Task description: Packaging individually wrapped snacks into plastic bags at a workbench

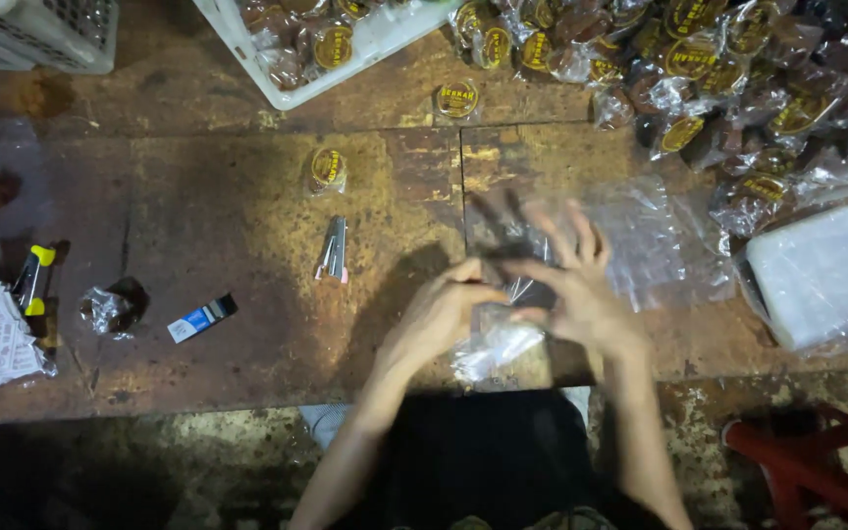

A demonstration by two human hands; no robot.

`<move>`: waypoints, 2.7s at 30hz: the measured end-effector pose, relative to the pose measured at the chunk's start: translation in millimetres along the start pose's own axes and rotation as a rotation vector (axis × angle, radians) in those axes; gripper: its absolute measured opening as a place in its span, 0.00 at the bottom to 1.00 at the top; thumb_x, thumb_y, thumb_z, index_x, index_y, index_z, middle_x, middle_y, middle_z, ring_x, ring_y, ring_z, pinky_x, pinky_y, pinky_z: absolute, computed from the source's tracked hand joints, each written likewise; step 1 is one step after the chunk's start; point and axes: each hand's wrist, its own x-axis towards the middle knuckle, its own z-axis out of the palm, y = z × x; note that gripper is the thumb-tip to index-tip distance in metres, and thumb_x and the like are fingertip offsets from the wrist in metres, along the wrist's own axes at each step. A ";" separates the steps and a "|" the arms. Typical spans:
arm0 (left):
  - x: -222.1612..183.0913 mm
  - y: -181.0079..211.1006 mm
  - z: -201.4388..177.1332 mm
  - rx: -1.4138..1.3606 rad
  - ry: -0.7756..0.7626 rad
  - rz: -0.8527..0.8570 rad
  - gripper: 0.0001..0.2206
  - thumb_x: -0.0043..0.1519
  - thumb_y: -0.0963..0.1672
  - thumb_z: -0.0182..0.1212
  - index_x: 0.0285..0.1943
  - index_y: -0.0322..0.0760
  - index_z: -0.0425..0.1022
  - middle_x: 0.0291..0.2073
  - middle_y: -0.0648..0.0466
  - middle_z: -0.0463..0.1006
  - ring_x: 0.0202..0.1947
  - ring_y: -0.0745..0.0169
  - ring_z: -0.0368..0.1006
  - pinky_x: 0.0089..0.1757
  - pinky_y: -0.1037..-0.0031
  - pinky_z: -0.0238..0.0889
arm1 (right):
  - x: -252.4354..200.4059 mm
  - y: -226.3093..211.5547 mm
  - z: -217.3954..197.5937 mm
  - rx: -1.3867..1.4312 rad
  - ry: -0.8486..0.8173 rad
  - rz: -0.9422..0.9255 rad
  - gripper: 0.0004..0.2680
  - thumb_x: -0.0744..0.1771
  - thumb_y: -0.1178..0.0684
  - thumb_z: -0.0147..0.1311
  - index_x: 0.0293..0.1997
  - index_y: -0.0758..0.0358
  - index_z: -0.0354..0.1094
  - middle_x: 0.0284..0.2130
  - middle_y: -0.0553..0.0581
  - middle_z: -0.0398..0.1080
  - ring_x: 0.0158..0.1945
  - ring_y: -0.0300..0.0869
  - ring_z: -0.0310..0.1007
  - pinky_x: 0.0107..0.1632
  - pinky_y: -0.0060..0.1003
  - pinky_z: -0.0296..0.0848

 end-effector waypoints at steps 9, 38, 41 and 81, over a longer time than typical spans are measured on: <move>-6.3 -63.3 -60.4 -0.061 0.251 -0.159 0.17 0.59 0.33 0.54 0.44 0.48 0.80 0.55 0.47 0.81 0.71 0.33 0.59 0.63 0.42 0.52 | -36.2 64.8 -59.0 0.582 -0.170 0.245 0.04 0.66 0.57 0.60 0.41 0.63 0.77 0.38 0.53 0.79 0.44 0.38 0.78 0.54 0.33 0.72; 154.5 -257.6 -254.2 -0.148 1.061 -0.305 0.23 0.54 0.36 0.65 0.58 0.30 0.63 0.52 0.41 0.77 0.52 0.47 0.79 0.52 0.64 0.78 | -77.5 97.7 7.5 0.989 0.777 0.736 0.06 0.74 0.58 0.51 0.38 0.56 0.68 0.31 0.47 0.69 0.36 0.31 0.68 0.43 0.22 0.69; 126.3 -198.1 -247.2 -0.181 1.001 -0.234 0.15 0.49 0.35 0.57 0.46 0.32 0.71 0.39 0.48 0.78 0.42 0.58 0.79 0.42 0.69 0.79 | -69.0 58.2 -12.3 1.027 0.632 0.691 0.06 0.74 0.59 0.47 0.41 0.59 0.68 0.34 0.47 0.69 0.36 0.31 0.66 0.40 0.23 0.66; 52.0 -79.5 -8.1 0.620 0.249 -0.043 0.21 0.55 0.44 0.72 0.58 0.55 0.77 0.60 0.49 0.62 0.56 0.35 0.61 0.45 0.42 0.69 | -88.9 42.5 -104.8 0.400 1.033 0.808 0.04 0.75 0.53 0.46 0.51 0.52 0.68 0.37 0.33 0.57 0.42 0.23 0.64 0.55 0.16 0.62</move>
